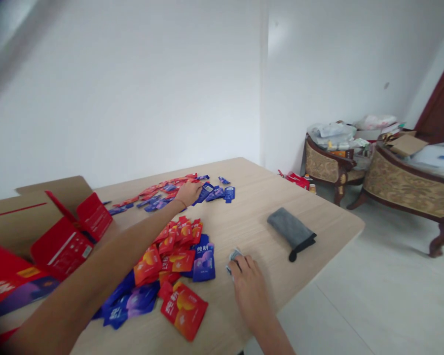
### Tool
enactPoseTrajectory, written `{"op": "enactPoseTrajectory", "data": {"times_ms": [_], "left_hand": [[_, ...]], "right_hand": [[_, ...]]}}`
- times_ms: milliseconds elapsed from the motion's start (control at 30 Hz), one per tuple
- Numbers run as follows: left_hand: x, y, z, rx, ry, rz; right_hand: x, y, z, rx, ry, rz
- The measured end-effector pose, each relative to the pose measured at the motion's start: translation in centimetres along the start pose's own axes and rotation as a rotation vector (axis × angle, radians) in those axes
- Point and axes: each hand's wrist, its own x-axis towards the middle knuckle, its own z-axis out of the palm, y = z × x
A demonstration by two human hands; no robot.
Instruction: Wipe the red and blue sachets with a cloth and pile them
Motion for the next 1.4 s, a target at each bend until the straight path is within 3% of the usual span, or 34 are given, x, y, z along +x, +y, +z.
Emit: {"op": "enactPoseTrajectory", "data": {"times_ms": [100,200,367,467,567,733,833,933,1033,1200,1300,1400], "left_hand": [[-2.4,1.2,-3.6,-0.132,0.004,-0.118],[-6.5,2.5,-6.6,-0.297,-0.053,-0.237],[-16.2,3.8,-10.6,-0.575,-0.124,-0.348],[-22.9,3.9,-11.8,-0.694,-0.146,-0.4],[-29.5,4.0,-11.3,-0.758,-0.184,-0.464],[-38.7,3.7,-7.9,-0.764,-0.265,-0.577],[-42.2,2.7,-6.0,-0.708,-0.249,-0.617],[-44.2,1.2,-4.8,-0.596,-0.19,-0.611],[-45.4,-0.1,-4.5,-0.454,-0.124,-0.555],[-48.4,-0.3,-5.1,-0.275,-0.037,-0.362],[-51.5,1.0,-4.4,-0.171,0.015,0.01],[-54.6,2.7,-2.4,0.028,0.163,0.335]], "right_hand": [[0.4,-0.3,-0.9,-0.009,-0.051,0.016],[0.6,-0.4,-1.4,-0.001,-0.063,0.018],[0.4,0.2,-1.2,0.023,-0.037,-0.04],[0.1,0.9,-0.9,0.019,-0.024,-0.08],[-0.1,1.5,-0.8,-0.005,-0.044,-0.116],[-0.2,1.8,-1.0,-0.089,-0.062,-0.153],[-0.1,2.1,-1.0,-0.072,-0.002,-0.144],[0.2,3.0,-0.9,0.056,0.051,-0.124],[0.1,4.1,-0.4,0.182,0.059,-0.07],[-0.6,5.1,0.1,0.211,-0.098,-0.052],[-0.9,5.0,-0.1,0.177,-0.156,-0.097],[-0.8,4.4,-0.7,0.148,-0.194,-0.12]]}}
